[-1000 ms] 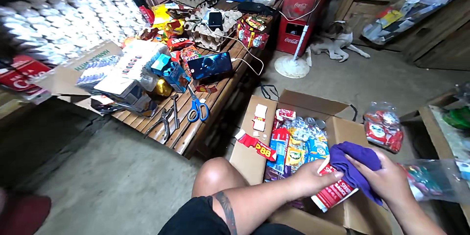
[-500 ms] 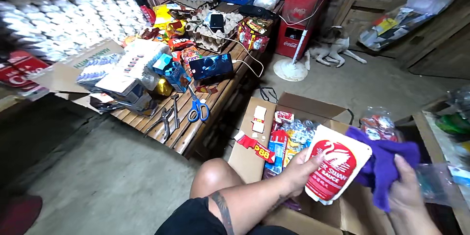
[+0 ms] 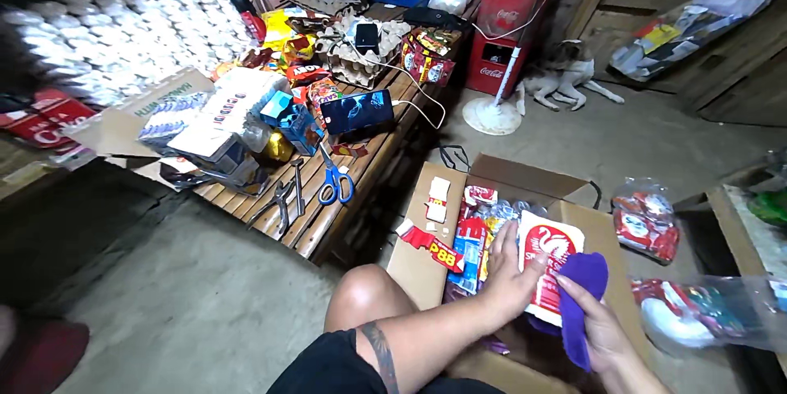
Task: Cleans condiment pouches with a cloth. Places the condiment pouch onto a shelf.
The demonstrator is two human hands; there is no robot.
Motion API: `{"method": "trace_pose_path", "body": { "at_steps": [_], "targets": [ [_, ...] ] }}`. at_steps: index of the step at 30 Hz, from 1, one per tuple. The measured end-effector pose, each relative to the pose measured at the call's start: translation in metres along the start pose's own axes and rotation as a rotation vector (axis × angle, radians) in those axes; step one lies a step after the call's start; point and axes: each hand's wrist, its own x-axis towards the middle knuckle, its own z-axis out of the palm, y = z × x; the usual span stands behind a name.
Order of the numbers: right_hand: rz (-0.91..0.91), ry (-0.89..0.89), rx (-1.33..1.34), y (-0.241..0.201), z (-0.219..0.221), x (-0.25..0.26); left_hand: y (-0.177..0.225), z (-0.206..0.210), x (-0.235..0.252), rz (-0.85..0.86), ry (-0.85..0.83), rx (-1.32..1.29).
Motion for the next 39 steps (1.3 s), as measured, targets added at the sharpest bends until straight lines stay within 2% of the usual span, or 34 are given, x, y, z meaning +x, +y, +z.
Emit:
{"method": "trace_pose_path", "body": {
  "at_steps": [2, 4, 6, 8, 10, 12, 14, 17, 20, 22, 24, 27, 29, 34, 36, 39],
  "targets": [
    [0.015, 0.028, 0.030, -0.002, -0.005, 0.009, 0.003, 0.002, -0.007, 0.131, -0.016, 0.117],
    [-0.022, 0.067, 0.029, -0.002, -0.009, 0.015, 0.002, 0.005, -0.012, 0.336, -0.065, 0.215],
    [-0.117, 0.088, -0.032, -0.001, -0.008, 0.013, 0.001, 0.007, -0.015, 0.407, -0.153, 0.219],
    [-0.201, 0.107, -0.128, -0.001, 0.000, 0.001, -0.003, 0.008, -0.016, 0.351, -0.205, 0.145],
    [-0.267, 0.081, -0.205, -0.004, 0.007, -0.015, -0.006, 0.007, -0.015, 0.345, -0.175, 0.057],
    [-0.389, -0.079, -0.258, -0.002, 0.001, -0.022, -0.005, 0.005, -0.013, 0.355, -0.148, -0.096],
    [-0.565, -0.319, -0.384, -0.001, -0.008, -0.024, -0.002, 0.002, -0.012, 0.308, -0.150, -0.295],
    [-0.823, -0.556, -0.720, -0.003, -0.011, -0.024, 0.007, -0.002, -0.008, 0.092, -0.156, -0.644],
    [-1.123, -0.578, -0.905, 0.007, -0.019, -0.003, 0.003, -0.004, -0.004, -0.006, -0.237, -0.888],
    [-1.207, -0.550, -0.946, 0.000, -0.024, 0.008, 0.001, -0.003, -0.003, -0.058, -0.277, -0.987],
    [-1.214, -0.481, -0.986, -0.014, -0.032, 0.016, -0.003, 0.000, -0.004, -0.071, -0.345, -1.031],
    [-1.098, -0.311, -0.960, -0.030, -0.046, 0.027, -0.006, 0.002, -0.007, -0.110, -0.422, -1.040],
    [-1.017, -0.269, -0.919, -0.034, -0.048, 0.027, -0.008, 0.004, -0.010, -0.130, -0.432, -1.053],
    [-1.056, -0.427, -0.933, -0.012, -0.030, 0.002, -0.006, 0.003, -0.008, -0.136, -0.297, -1.007],
    [-1.099, -0.494, -0.987, -0.004, -0.025, -0.005, -0.008, 0.003, -0.006, -0.164, -0.217, -1.078],
    [-1.118, -0.523, -1.030, -0.004, -0.028, -0.001, -0.017, 0.002, -0.004, -0.167, -0.245, -1.159]
  ]
}}
